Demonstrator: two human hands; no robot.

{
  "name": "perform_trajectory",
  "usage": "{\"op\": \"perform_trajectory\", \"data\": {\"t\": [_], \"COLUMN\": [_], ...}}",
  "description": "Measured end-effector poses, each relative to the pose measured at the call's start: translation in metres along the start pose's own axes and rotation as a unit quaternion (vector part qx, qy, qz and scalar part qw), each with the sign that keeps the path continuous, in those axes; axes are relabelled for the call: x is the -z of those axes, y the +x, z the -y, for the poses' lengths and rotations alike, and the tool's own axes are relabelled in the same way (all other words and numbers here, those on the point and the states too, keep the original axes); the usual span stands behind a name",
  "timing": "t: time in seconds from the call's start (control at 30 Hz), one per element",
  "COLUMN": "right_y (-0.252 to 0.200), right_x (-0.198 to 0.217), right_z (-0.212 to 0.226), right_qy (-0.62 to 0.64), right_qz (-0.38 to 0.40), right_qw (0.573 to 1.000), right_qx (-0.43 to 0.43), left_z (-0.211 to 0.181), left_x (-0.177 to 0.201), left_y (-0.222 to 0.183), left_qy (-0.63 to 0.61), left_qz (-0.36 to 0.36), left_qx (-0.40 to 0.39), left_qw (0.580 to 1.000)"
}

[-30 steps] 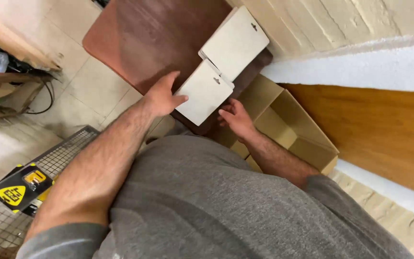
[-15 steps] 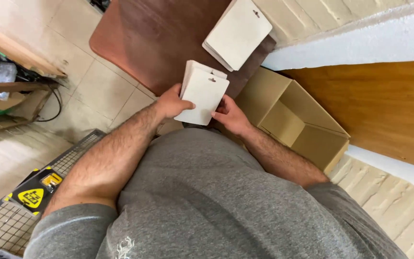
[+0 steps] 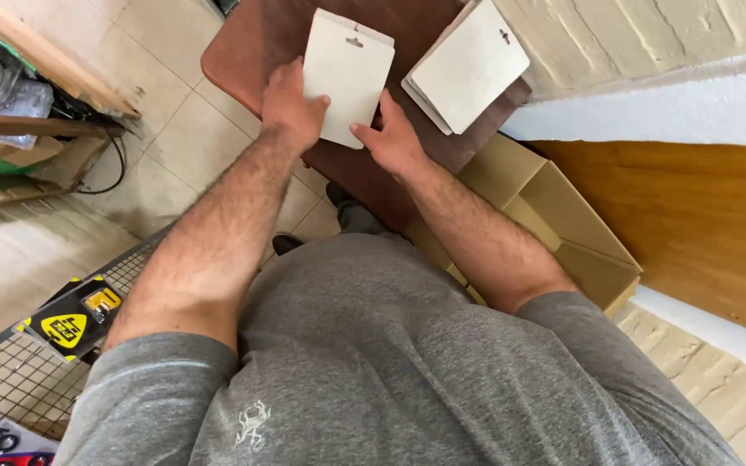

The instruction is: The person picks up several packaged items from a surface, moves to a display rack to compare them against others, then returns to the surface to handle white packaged envelopes one at a time.

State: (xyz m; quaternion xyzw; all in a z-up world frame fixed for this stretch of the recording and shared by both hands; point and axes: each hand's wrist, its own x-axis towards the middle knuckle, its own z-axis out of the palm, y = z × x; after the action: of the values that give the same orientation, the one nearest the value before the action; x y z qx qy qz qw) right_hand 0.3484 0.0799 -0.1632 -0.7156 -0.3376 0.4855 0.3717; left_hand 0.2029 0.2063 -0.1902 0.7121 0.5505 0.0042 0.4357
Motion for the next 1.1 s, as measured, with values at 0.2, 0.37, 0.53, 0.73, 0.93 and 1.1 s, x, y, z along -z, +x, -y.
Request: {"op": "perform_trajectory", "data": {"t": [0.2, 0.37, 0.53, 0.73, 0.93, 1.1], "right_y": [-0.012, -0.038, -0.065, -0.090, -0.085, -0.079], "right_x": [-0.002, 0.002, 0.006, -0.013, -0.080, -0.144], "right_z": [-0.006, 0.011, 0.003, 0.088, 0.103, 0.113], "right_qy": [-0.051, -0.004, 0.114, 0.155, 0.079, 0.100], "right_qz": [-0.001, -0.017, -0.051, 0.172, 0.263, 0.249], "right_qw": [0.992, 0.998, 0.976, 0.900, 0.804, 0.853], "right_qx": [-0.112, -0.060, 0.176, 0.368, 0.528, 0.447], "left_z": [-0.009, -0.006, -0.042, -0.020, 0.064, 0.123], "left_x": [-0.003, -0.006, 0.043, 0.072, 0.084, 0.091], "left_y": [-0.026, -0.032, -0.087, -0.178, -0.231, -0.289], "left_qy": [0.063, 0.043, -0.079, -0.305, -0.479, -0.553], "left_qz": [-0.082, -0.121, -0.019, 0.113, -0.137, -0.333], "left_qx": [-0.103, -0.139, -0.063, -0.221, -0.122, -0.129], "left_qw": [0.989, 0.982, 0.995, 0.920, 0.859, 0.753]}}
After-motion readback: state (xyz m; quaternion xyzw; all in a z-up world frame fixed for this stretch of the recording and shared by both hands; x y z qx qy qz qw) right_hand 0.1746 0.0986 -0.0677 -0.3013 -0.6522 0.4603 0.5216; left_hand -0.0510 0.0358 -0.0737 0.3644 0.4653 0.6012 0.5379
